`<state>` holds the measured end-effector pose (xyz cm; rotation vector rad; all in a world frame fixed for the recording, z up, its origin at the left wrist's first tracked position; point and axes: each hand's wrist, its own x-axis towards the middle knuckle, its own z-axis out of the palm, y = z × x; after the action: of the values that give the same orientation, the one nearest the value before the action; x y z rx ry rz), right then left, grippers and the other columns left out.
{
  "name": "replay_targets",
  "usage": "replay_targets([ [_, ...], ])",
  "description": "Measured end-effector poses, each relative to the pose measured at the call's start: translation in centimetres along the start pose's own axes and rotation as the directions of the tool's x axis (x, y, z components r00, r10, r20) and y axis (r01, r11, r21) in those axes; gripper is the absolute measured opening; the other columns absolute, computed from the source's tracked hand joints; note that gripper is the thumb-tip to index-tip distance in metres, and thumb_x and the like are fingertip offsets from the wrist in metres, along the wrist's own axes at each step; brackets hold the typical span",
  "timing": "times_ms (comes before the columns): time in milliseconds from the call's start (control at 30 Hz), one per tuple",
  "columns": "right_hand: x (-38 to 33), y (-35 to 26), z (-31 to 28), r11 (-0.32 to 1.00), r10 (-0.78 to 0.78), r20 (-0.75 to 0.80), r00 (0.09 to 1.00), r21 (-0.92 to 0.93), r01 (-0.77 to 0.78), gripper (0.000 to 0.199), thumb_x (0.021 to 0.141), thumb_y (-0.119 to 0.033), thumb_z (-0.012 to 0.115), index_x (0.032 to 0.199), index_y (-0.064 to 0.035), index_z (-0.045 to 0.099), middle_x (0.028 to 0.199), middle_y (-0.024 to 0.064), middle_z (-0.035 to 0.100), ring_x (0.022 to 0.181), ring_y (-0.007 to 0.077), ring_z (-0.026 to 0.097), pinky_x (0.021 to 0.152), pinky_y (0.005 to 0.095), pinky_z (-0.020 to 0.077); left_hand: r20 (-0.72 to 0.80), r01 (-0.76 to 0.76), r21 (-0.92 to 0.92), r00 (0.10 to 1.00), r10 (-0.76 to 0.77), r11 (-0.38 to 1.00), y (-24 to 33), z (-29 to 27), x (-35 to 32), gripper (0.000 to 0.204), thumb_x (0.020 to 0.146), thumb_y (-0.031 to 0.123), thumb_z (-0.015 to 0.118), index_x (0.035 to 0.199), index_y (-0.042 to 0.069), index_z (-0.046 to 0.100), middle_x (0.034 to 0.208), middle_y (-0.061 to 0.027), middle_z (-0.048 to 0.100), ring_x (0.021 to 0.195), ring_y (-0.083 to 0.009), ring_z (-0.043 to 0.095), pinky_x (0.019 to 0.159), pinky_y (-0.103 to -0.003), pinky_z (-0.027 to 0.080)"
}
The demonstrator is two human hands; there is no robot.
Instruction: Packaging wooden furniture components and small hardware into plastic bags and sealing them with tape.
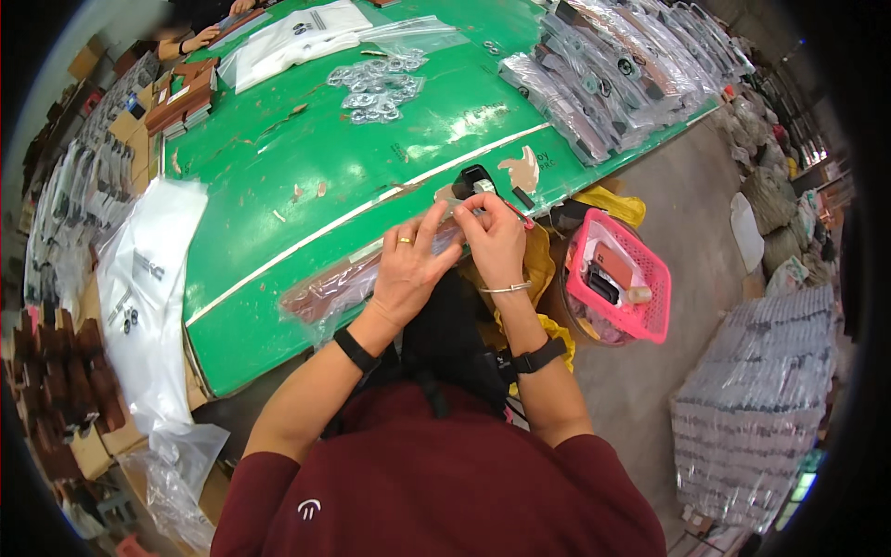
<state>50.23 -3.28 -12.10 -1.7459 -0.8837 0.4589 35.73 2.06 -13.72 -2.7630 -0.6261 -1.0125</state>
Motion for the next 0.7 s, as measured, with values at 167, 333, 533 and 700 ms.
replay_targets([
  [167,0.2,-0.7,-0.5,0.957,0.003,0.014,1.0,-0.289,0.001,0.024,0.084,-0.032,0.071,0.092,-0.0089,0.069,0.064,0.0087,0.066,0.063,0.0285,0.066,0.059,0.0416,0.0484,-0.024,-0.009,-0.008,1.0,0.009,1.0,0.3,0.2,-0.4,0.023,0.079,0.016,0.064,0.099,0.025,0.069,0.146,-0.0048,0.05,0.106,-0.0252,0.057,0.089,-0.038,0.044],
  [333,0.4,-0.7,-1.7,0.966,0.011,0.037,0.999,-0.259,-0.001,0.032,0.082,-0.033,0.074,0.1,-0.0087,0.066,0.064,0.0083,0.066,0.063,0.0265,0.066,0.059,0.0398,0.0486,-0.012,-0.014,-0.02,1.0,0.014,1.0,0.8,0.1,-0.6,0.021,0.08,0.018,0.062,0.099,0.025,0.069,0.148,-0.002,0.049,0.107,-0.025,0.057,0.09,-0.038,0.043],
  [533,0.5,1.0,-1.9,0.978,0.017,0.069,0.997,-0.209,-0.002,0.037,0.08,-0.032,0.076,0.103,-0.0062,0.063,0.064,0.0078,0.066,0.062,0.0218,0.066,0.059,0.0366,0.0485,-0.002,-0.049,-0.002,0.999,0.049,0.999,0.8,0.0,-0.6,0.015,0.083,0.02,0.06,0.097,0.023,0.064,0.145,-0.0058,0.052,0.103,-0.0249,0.058,0.085,-0.038,0.043],
  [700,0.0,1.3,-3.6,0.985,0.109,0.258,0.96,0.102,-0.139,0.044,0.083,-0.017,0.077,0.117,-0.0012,0.054,0.072,0.0034,0.064,0.064,0.0096,0.06,0.058,0.0259,0.045,0.061,-0.035,-0.048,0.997,0.038,0.998,0.9,-0.4,-0.2,0.02,0.082,0.016,0.062,0.1,0.022,0.066,0.137,-0.004,0.056,0.104,-0.0247,0.058,0.086,-0.04,0.041],
])
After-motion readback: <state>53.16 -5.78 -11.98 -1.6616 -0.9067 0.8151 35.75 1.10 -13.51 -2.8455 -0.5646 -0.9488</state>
